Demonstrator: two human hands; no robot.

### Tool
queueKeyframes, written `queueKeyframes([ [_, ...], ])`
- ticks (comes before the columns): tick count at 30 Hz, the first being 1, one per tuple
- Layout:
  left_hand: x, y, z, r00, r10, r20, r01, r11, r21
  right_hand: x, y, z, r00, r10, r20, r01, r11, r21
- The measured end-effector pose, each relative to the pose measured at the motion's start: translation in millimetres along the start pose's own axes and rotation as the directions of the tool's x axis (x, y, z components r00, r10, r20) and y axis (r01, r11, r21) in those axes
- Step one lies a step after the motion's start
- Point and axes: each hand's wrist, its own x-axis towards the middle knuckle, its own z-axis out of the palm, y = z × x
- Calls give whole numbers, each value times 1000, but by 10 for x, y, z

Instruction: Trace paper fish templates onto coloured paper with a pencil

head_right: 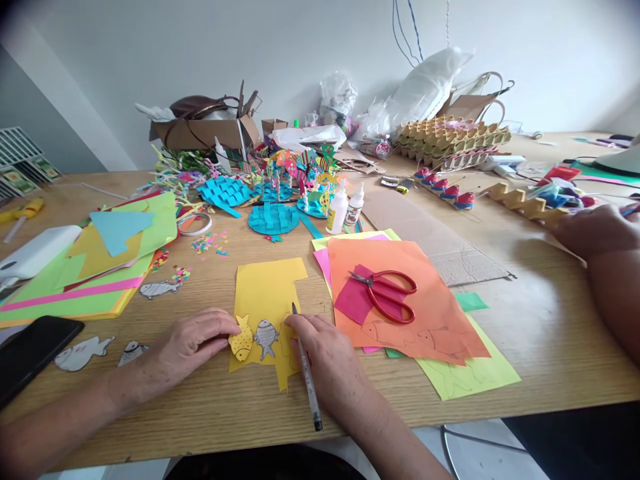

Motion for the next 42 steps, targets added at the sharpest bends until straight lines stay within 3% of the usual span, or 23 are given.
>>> queueKeyframes([
  [10,-44,-19,16,995,99,21,-101,986,133,-3,-5,7,1000,-13,-5,13,1000,-21],
  [28,-55,-65,-74,997,67,30,-71,987,147,-12,22,30,999,-32,-17,31,999,-34],
  [31,-58,-31,-92,993,112,25,-115,980,165,-11,22,34,999,-34,-17,34,999,-31],
  [37,-123,127,-84,968,206,144,-234,949,211,-11,15,39,999,-29,-35,29,999,-18],
  [42,-197,85,-33,950,267,164,-302,920,249,-13,0,27,999,-25,-43,24,999,-27],
])
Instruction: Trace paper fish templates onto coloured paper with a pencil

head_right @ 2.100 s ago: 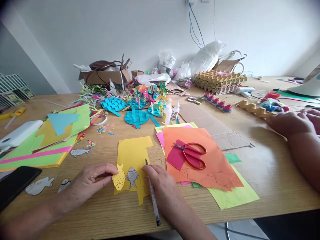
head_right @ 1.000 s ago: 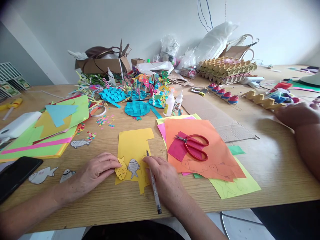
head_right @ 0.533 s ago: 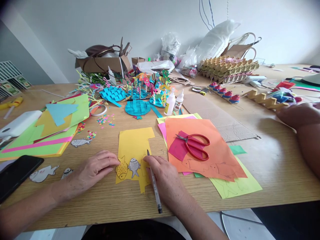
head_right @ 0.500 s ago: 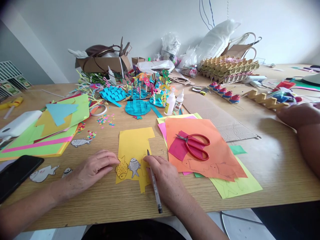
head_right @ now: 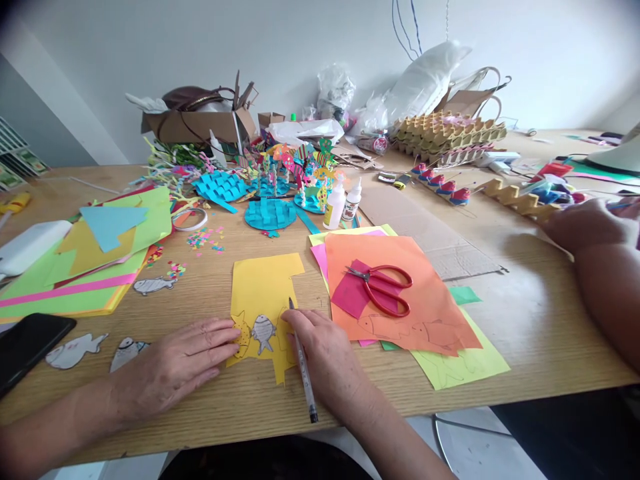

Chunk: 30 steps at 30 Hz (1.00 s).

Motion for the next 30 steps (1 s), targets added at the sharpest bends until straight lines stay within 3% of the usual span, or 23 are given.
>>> queueKeyframes([
  [7,-40,-60,41,998,48,49,-52,993,103,15,-4,-34,998,13,53,-12,1000,-18],
  [14,-60,-101,48,995,92,27,-96,980,175,77,-13,-228,992,24,124,-18,999,-51],
  [18,-56,-116,45,994,104,26,-107,980,167,152,-38,-257,982,-46,181,60,995,-75],
  [30,-19,-69,25,989,146,31,-149,943,296,328,-44,-32,914,-282,292,289,957,19],
])
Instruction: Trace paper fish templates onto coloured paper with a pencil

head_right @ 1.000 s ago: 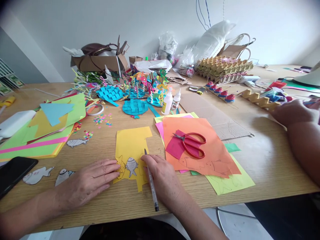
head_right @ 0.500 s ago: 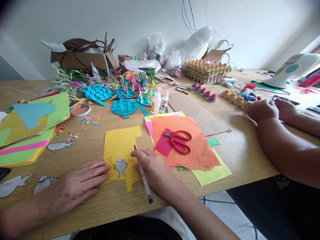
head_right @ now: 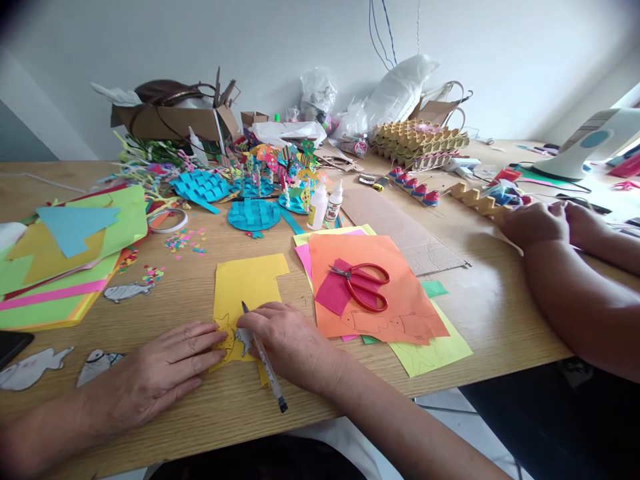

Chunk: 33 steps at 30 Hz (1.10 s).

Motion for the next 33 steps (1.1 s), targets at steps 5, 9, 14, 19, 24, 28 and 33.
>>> queueKeyframes([
  [5,12,-4,-4,1000,19,19,-19,1000,6,17,29,35,1000,10,-17,-10,1000,5],
  [9,34,3,-19,999,22,26,-22,1000,3,31,43,45,999,3,-32,-3,1000,-8],
  [14,46,14,-14,1000,20,20,-20,1000,-14,36,52,59,999,-18,-47,17,1000,-13],
  [19,54,13,-26,1000,17,14,-17,1000,-20,28,63,79,998,-13,-66,13,1000,0],
  [24,53,20,-39,1000,19,12,-19,999,-27,29,64,68,999,10,-48,-9,1000,17],
  [28,49,24,-26,1000,13,19,-12,999,-33,25,60,61,999,15,-42,-14,1000,24],
  [33,53,20,-17,1000,9,23,-8,999,-41,16,65,83,998,18,-59,-17,1000,21],
])
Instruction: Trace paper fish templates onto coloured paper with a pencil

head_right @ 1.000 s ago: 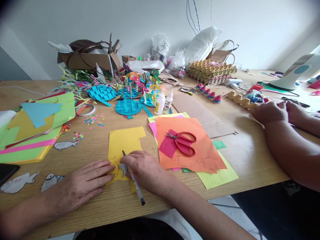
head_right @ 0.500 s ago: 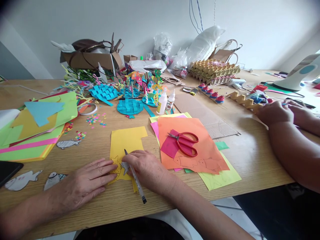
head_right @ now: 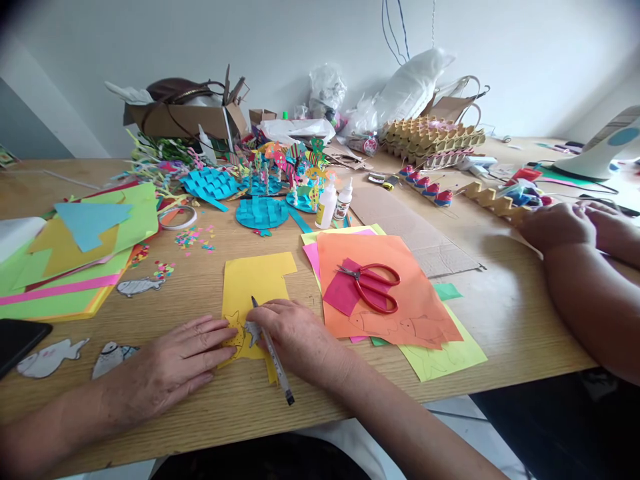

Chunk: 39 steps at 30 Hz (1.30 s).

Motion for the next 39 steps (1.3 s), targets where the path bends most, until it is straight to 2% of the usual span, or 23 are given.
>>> queueKeyframes([
  [15,0,-8,-22,998,-45,33,47,997,-54,-4,26,30,999,-2,-34,2,1000,1],
  [28,8,-11,-29,995,-71,74,76,995,-68,4,-6,-7,1000,20,-10,-20,999,31],
  [39,-5,-12,-11,997,-69,47,71,996,-44,4,18,15,999,22,-25,-21,999,25],
])
